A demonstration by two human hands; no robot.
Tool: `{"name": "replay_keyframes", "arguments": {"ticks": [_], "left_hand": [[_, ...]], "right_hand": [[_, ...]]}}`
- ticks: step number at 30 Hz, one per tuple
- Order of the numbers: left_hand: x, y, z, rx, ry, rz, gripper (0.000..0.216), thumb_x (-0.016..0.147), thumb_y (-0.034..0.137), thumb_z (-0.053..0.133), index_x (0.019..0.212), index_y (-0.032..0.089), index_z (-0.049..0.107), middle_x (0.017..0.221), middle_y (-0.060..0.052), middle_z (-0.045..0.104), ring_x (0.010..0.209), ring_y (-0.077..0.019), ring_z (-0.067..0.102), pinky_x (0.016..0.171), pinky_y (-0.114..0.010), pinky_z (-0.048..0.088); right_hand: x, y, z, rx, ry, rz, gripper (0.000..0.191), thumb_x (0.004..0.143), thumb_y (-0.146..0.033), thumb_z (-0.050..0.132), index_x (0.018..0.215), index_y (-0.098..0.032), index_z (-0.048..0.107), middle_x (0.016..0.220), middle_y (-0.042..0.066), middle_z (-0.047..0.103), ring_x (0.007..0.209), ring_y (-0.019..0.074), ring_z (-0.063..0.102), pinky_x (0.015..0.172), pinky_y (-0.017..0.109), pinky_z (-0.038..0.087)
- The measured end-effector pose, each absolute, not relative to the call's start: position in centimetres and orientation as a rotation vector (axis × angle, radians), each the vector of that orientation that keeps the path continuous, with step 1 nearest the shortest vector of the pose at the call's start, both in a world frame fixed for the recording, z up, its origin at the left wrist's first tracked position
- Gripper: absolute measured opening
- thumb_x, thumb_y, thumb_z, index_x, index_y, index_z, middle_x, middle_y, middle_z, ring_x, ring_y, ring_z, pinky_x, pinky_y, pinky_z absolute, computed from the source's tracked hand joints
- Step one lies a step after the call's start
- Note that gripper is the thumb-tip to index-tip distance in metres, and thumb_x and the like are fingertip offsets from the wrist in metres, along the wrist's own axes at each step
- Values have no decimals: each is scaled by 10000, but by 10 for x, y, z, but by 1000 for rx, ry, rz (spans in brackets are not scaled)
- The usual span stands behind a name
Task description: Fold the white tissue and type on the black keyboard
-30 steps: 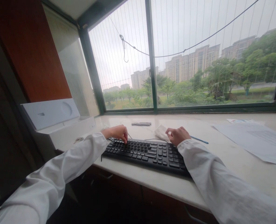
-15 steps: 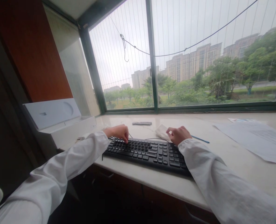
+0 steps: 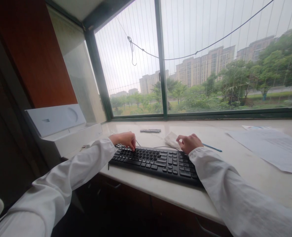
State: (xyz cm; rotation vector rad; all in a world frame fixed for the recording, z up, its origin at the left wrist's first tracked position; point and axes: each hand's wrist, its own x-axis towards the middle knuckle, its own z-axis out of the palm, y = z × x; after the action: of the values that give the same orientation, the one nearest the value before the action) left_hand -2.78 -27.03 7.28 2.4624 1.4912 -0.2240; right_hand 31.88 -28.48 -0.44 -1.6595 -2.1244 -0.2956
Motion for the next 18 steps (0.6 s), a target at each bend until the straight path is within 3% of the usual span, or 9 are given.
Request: {"name": "replay_keyframes", "arguments": {"ticks": [12, 18], "left_hand": [[-21, -267, 74, 2628, 1451, -365, 263, 631, 424, 802, 757, 194, 790, 587, -19, 690, 467, -107, 549, 513, -227, 410], [-23, -264, 74, 2855, 1232, -364, 130, 663, 296, 790, 767, 217, 793, 622, -12, 710, 503, -99, 540, 552, -224, 401]], "right_hand": [[319, -284, -4, -1666, -2137, -293, 270, 852, -255, 496, 1002, -278, 720, 784, 25, 747, 790, 187, 680, 933, 341, 360], [318, -285, -4, -1651, -2128, -284, 273, 845, -248, 491, 986, -273, 723, 780, 27, 749, 794, 192, 685, 938, 344, 357]]}}
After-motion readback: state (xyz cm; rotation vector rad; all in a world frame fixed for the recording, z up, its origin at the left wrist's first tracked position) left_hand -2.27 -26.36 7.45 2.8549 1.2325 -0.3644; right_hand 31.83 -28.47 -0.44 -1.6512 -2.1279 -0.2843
